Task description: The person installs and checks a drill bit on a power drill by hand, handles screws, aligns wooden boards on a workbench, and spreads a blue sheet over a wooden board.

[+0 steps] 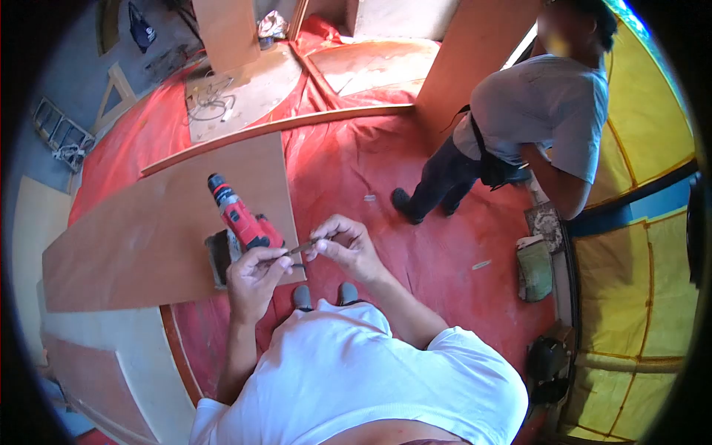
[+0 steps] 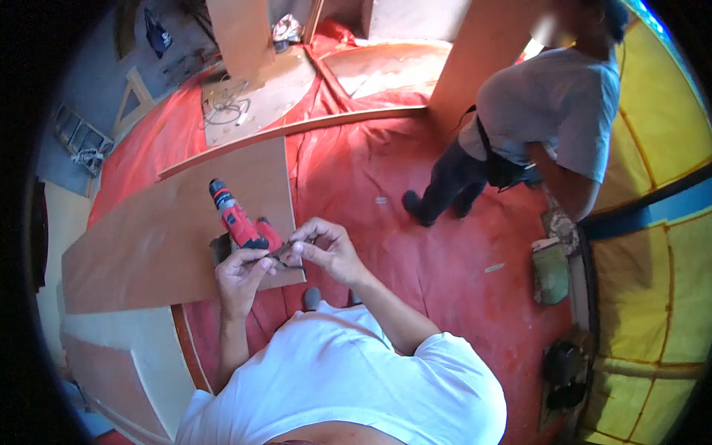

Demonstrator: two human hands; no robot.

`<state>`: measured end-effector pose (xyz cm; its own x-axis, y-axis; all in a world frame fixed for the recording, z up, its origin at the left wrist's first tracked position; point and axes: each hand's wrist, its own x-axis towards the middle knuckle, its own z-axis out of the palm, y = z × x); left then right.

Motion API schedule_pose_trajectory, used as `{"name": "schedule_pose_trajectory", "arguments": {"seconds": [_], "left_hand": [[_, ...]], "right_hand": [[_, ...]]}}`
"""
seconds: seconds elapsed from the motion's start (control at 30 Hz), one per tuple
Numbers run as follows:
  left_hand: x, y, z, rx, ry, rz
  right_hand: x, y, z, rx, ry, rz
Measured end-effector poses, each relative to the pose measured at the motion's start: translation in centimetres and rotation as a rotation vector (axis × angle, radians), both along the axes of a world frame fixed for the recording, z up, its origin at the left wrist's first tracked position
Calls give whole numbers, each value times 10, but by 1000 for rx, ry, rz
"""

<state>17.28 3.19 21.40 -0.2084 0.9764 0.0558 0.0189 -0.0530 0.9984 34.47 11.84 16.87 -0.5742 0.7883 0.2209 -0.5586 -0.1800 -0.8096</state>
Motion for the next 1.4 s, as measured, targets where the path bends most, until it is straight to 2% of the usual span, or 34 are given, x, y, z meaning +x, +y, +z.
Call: {"name": "schedule_pose_trajectory", "arguments": {"seconds": [0.07,0.27,0.97,1.4], "left_hand": [[0,0,4,5,54,9],[-2,7,-4,67,-50,49],[2,9,0,-18,-72,-78],[4,12,1,-35,-36,-73]], "right_hand": [[1,-2,4,-2,-11,12],[2,1,6,57,-63,0],[8,-1,1,95,-78,-33],[8,2,7,136,-38,5]]}}
